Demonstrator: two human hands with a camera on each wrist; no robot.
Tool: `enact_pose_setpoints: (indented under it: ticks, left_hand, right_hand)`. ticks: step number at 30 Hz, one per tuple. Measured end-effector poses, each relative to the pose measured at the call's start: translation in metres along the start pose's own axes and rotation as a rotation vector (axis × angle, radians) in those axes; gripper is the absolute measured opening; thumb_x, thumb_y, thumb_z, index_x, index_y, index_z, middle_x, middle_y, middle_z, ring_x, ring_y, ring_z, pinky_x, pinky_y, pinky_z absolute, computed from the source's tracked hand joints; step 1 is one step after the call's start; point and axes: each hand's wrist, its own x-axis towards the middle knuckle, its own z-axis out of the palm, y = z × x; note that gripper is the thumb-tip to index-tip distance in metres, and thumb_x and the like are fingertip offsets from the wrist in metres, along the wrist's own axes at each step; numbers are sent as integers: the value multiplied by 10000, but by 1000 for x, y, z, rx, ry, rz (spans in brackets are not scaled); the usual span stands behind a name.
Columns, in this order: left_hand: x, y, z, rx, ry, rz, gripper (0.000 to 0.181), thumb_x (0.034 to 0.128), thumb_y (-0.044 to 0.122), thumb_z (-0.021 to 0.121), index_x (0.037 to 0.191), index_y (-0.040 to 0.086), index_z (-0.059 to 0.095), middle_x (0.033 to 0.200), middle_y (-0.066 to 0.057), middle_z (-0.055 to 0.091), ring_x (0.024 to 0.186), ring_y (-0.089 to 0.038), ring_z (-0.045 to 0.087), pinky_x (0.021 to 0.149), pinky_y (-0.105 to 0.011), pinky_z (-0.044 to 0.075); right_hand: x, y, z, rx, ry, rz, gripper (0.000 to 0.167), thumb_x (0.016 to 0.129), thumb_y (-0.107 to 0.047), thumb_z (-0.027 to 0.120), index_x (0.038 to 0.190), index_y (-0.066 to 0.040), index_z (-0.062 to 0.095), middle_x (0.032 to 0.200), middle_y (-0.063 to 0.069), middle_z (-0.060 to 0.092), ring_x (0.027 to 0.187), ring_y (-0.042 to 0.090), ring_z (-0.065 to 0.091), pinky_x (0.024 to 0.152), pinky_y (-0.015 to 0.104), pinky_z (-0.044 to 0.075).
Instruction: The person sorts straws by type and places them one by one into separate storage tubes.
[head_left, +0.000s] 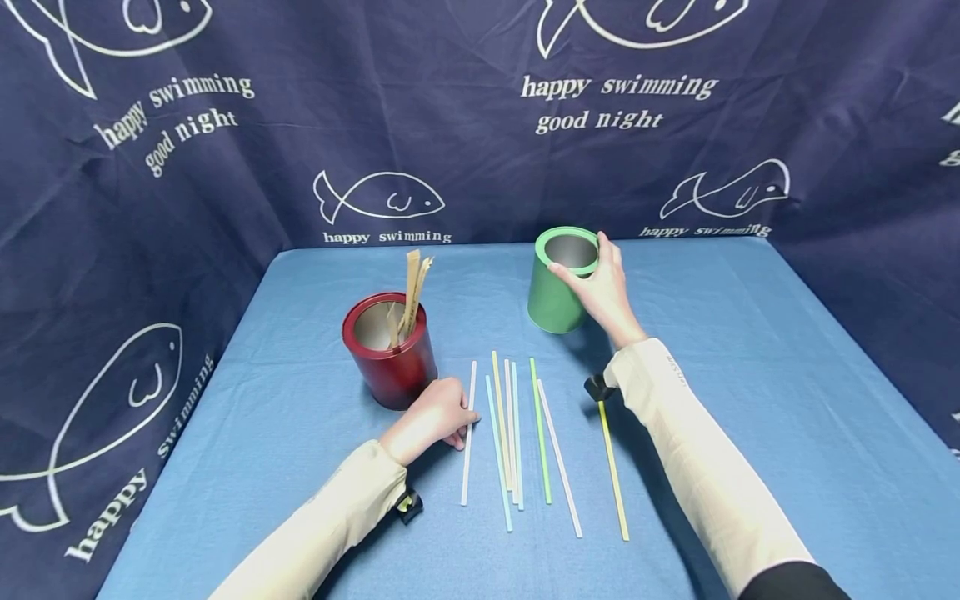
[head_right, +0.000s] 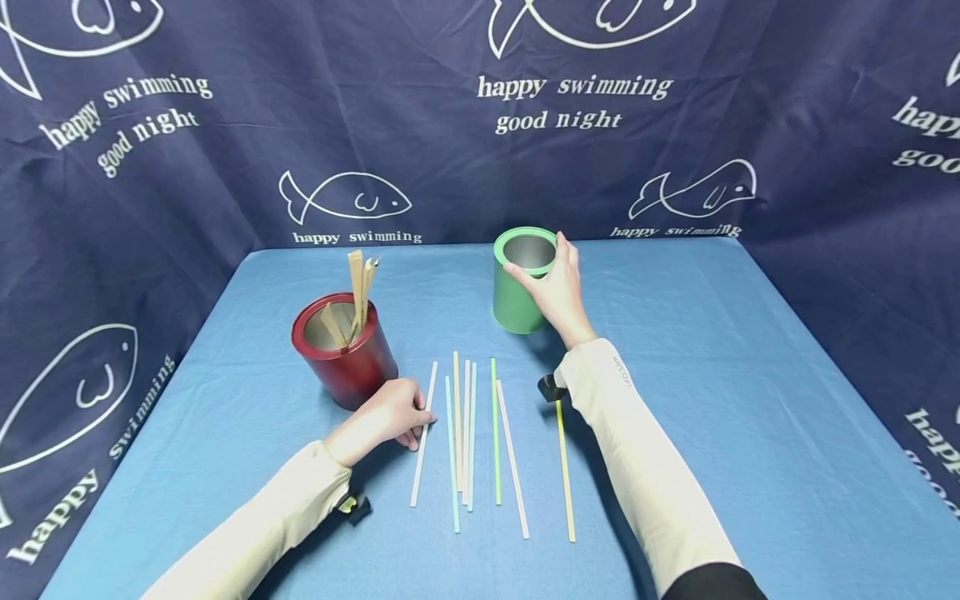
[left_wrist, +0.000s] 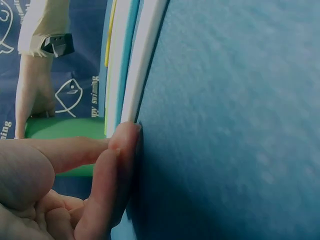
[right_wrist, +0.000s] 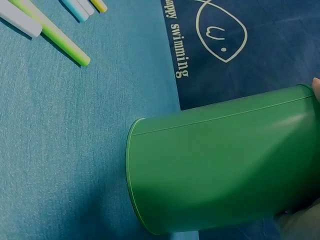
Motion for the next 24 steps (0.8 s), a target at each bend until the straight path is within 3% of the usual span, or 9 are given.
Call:
enact_pose_setpoints:
  ticks: [8, 16, 20, 24]
  left_hand:
    - [7, 4, 5, 36, 4, -6, 228, 877, 90, 688, 709, 33, 545, 566, -66, 614, 427, -101, 617, 471, -234, 547]
    - [7, 4, 6, 85, 8, 55, 252, 873, 68, 636, 626, 50, 590, 511, -31, 621, 429, -87, 613, 480, -222, 540]
    - [7, 3, 6, 46, 5, 63, 256, 870, 70, 629, 619, 57, 583, 514, -29, 617, 434, -84, 613, 494, -229, 549]
    - [7, 1, 6, -51, 2, 63, 181, 873, 48, 599, 699, 44, 549, 550, -48, 617, 445, -85, 609, 495, -245, 562]
  right_hand:
    - [1, 0, -1, 7, -2, 5, 1021, 817, -482, 710, 1555, -83, 129, 1578, 186, 208, 1432, 361, 287, 1174, 504, 273]
    - [0, 1, 0, 5, -10, 7, 1024, 818, -498, 704, 1557, -91, 124, 1581, 173, 204, 1434, 352, 287, 1167, 502, 283]
    - [0, 1, 0, 6, -9, 7, 1022, 821, -497, 702, 1558, -91, 121, 1583, 173, 198, 1436, 347, 285, 1169, 497, 284]
    - [-1, 1, 0, 9, -3, 5, 1021, 818, -488, 708, 1556, -84, 129, 1577, 180, 208, 1432, 346, 290, 1170, 491, 283]
